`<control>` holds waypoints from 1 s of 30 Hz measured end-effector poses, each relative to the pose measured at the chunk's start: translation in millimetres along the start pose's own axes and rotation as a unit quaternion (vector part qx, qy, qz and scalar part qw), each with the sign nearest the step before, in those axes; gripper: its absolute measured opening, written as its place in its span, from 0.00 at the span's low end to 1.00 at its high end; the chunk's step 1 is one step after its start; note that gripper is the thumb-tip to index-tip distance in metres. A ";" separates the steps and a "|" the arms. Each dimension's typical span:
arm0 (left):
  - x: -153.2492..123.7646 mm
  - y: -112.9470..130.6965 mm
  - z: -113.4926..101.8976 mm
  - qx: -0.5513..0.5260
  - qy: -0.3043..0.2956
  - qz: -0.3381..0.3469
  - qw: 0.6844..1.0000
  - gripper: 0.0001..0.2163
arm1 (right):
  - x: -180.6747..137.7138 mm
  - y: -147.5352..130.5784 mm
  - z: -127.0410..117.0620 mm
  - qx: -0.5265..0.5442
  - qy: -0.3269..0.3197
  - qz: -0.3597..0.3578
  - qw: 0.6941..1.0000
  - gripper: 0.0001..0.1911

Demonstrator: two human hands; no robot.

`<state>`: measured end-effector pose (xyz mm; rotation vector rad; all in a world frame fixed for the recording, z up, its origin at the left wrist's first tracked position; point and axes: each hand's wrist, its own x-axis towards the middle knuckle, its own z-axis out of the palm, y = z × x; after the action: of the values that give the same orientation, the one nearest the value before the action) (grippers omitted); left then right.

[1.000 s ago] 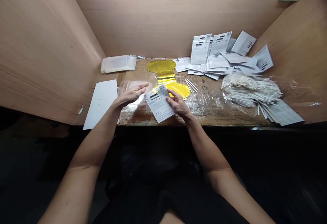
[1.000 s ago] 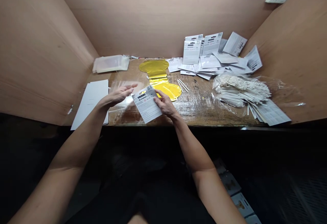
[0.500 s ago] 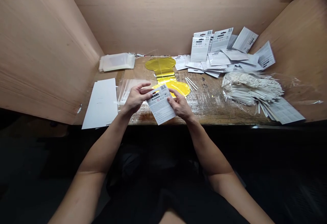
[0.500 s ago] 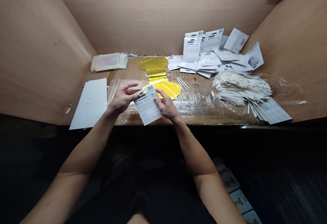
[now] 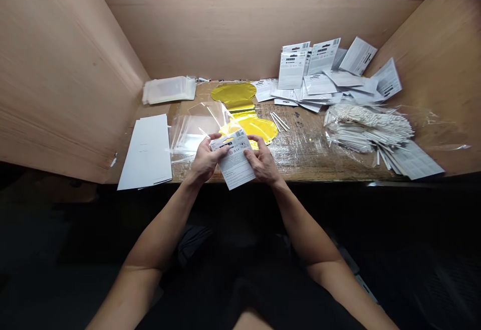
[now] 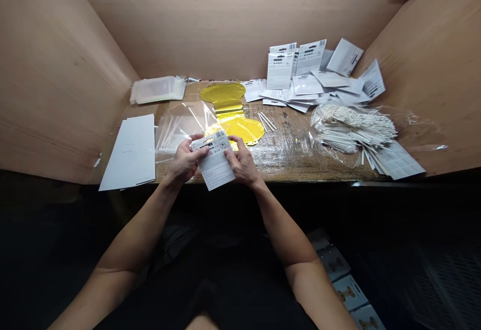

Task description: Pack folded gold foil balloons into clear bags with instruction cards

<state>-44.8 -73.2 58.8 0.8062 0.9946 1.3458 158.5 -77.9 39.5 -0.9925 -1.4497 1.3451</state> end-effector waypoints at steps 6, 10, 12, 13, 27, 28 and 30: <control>-6.1 -10.9 15.8 -0.057 0.082 0.015 0.995 0.32 | -4.0 -2.7 -2.1 0.011 0.005 0.012 1.000 0.36; -9.3 -25.4 25.8 -0.058 0.089 -0.001 0.994 0.33 | -15.3 -1.0 0.0 0.043 0.064 0.023 0.997 0.36; -9.6 -27.9 26.8 -0.061 0.104 0.008 0.993 0.33 | -29.6 2.7 1.5 0.078 0.071 0.054 0.993 0.37; -9.8 -28.4 26.7 -0.059 0.108 0.014 0.992 0.34 | -38.3 4.5 2.2 0.095 0.066 0.075 0.990 0.36; -50.4 -67.1 46.0 0.003 0.026 -0.016 1.000 0.30 | -91.9 13.0 4.7 0.268 0.118 0.154 0.944 0.38; -54.9 -70.6 45.6 0.019 0.007 -0.024 1.000 0.30 | -97.1 15.9 6.7 0.284 0.126 0.158 0.937 0.38; -64.6 -75.7 44.5 0.083 -0.042 -0.042 0.995 0.28 | -106.2 21.8 8.4 0.300 0.165 0.154 0.927 0.34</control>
<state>28.7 -140.2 14.1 0.9275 1.0715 1.1592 179.5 -179.9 8.3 -0.9878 -0.5777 1.6163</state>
